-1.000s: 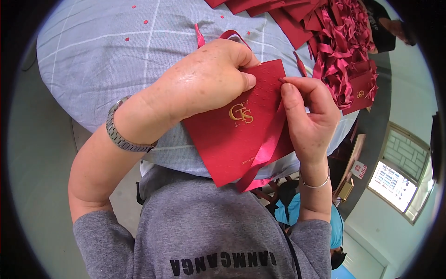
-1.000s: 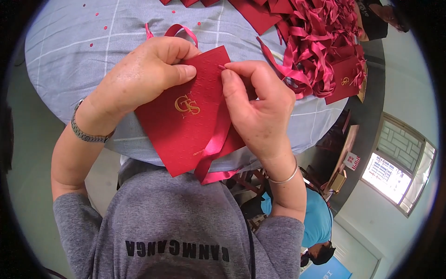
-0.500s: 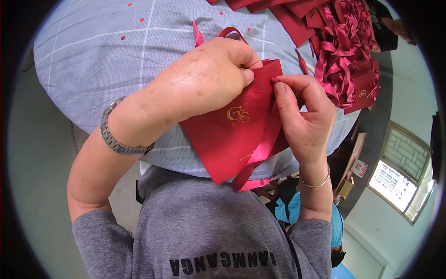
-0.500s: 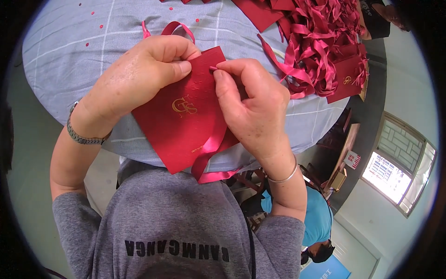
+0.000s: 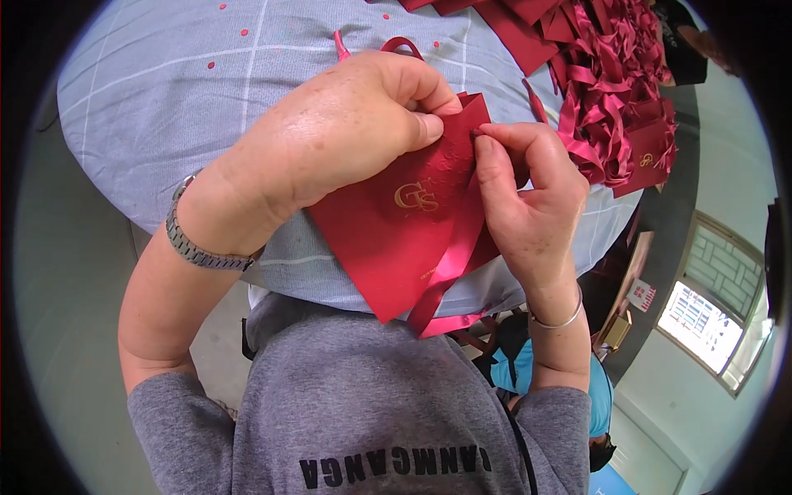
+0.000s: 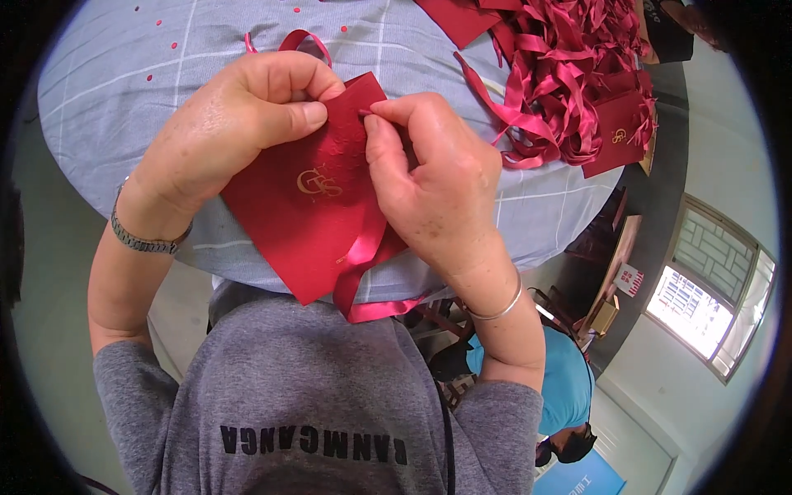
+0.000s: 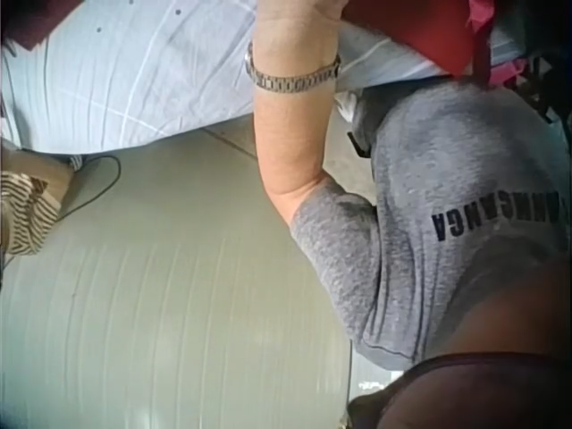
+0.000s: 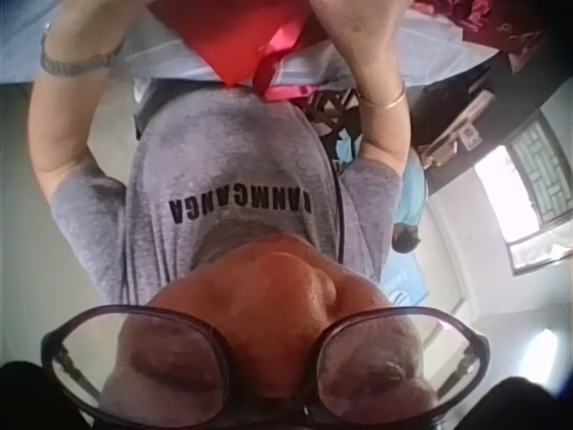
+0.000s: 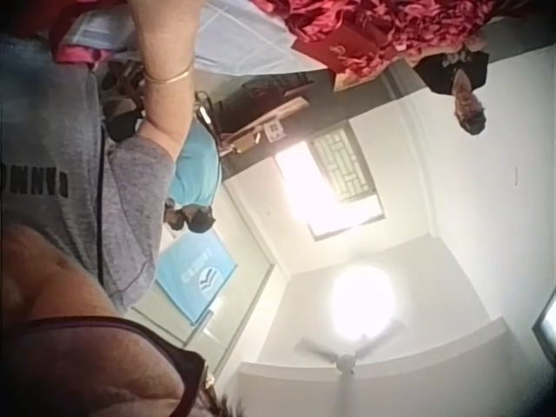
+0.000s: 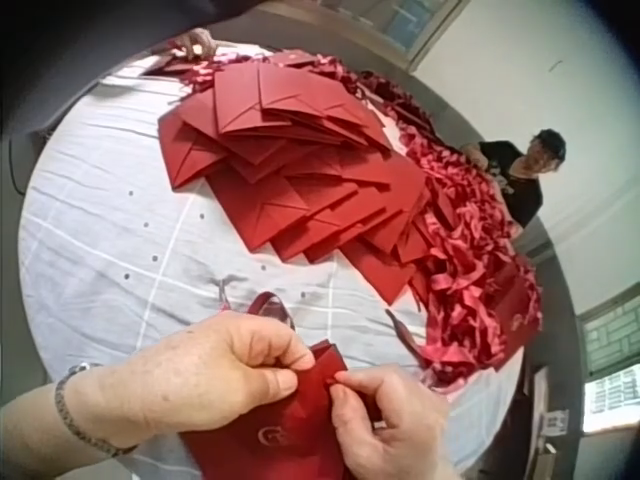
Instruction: The person attaches ribbon handles to gift bags by inserting the ends of ribbon strips into the holes of the bags by hand.
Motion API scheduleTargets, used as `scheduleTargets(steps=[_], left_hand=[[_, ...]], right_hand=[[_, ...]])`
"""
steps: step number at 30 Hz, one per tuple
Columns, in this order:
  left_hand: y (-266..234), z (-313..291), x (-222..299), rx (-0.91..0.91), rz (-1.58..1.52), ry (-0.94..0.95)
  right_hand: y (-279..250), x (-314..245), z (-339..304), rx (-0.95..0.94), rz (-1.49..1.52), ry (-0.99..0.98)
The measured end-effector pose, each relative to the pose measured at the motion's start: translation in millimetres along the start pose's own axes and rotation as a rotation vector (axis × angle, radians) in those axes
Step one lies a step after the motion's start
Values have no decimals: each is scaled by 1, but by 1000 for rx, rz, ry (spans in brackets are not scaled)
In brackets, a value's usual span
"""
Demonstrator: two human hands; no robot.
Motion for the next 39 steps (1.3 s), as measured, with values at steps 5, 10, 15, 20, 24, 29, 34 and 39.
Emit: scheduleTargets(steps=[5, 10, 15, 20, 24, 29, 34, 39], left_hand=[[-1, 0, -1, 14, -26, -18], [-1, 0, -2, 76, -29, 7], [-1, 1, -2, 122, -2, 64], [0, 0, 0, 104, -46, 62], [-1, 0, -2, 83, -56, 20], [0, 0, 2, 85, -105, 43], [1, -1, 4, 110, -147, 89], [-1, 1, 2, 105, -137, 109]], right_hand=[[3, 6, 1, 71, 63, -6], [6, 6, 1, 54, 8, -7], [13, 13, -1, 1, 0, 52], [10, 10, -2, 31, 90, 60], [10, 9, -6, 41, 91, 27], [11, 6, -8, 27, 12, 4], [10, 6, -9, 50, 9, -18], [7, 5, -10, 59, 4, -21]])
Point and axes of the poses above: each hand's wrist, its own z-axis towards the middle knuckle, its own y-axis out of the palm, x = y × z, the point moved 5 cm from there along z, towards the middle knuckle, and after that the axes turned 15 degrees about y, right-handed, at the moved point
